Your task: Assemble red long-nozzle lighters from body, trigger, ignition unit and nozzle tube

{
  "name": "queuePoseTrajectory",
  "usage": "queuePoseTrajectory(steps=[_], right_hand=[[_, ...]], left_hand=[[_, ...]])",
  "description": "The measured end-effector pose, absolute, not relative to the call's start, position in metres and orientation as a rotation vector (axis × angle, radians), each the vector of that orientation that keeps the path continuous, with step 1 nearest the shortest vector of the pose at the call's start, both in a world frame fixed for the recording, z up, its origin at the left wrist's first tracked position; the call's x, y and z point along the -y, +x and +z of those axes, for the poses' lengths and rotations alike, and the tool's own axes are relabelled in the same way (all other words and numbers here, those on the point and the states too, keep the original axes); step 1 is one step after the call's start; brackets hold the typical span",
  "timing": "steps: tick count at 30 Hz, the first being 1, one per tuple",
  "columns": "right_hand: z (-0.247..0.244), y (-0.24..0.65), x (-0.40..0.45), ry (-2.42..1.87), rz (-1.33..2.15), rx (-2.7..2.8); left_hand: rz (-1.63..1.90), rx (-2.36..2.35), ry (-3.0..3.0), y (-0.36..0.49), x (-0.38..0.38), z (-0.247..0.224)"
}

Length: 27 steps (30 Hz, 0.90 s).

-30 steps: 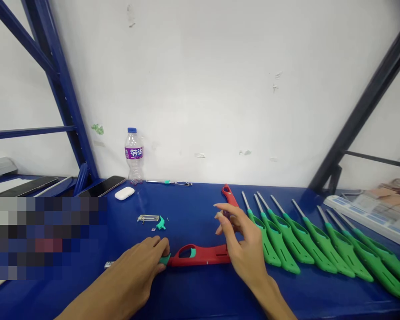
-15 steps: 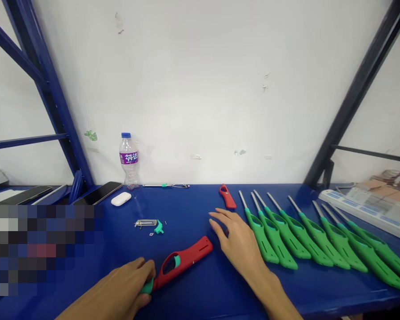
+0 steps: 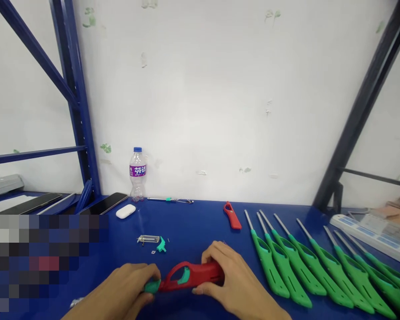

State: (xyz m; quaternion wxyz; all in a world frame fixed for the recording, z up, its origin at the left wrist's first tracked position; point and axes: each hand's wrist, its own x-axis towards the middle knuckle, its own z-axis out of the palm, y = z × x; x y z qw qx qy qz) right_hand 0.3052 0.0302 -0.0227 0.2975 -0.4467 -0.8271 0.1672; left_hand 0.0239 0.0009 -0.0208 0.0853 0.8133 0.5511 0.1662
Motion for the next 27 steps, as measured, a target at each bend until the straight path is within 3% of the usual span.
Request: queuePoseTrajectory(steps=[10,17,23,27], right_hand=[[-0.021,0.317,-0.032,-0.978,0.75,1.679],[-0.019,0.325,-0.032,-0.917,0.551,1.646],[-0.014,0.323,-0.034,-0.964,0.491,1.602],[-0.017,0.325,-0.035,-0.999,0.496,1.583]], left_hand=[[0.688,-1.439,2.447,0.053,0.005,0.003],[0.698,-1.31,2.528,0.085,0.013,-0.009],[0.965,-1.443,2.691,0.091,0.01,-0.013],[0.831,-1.442,2.818,0.096,0.007,-0.016]])
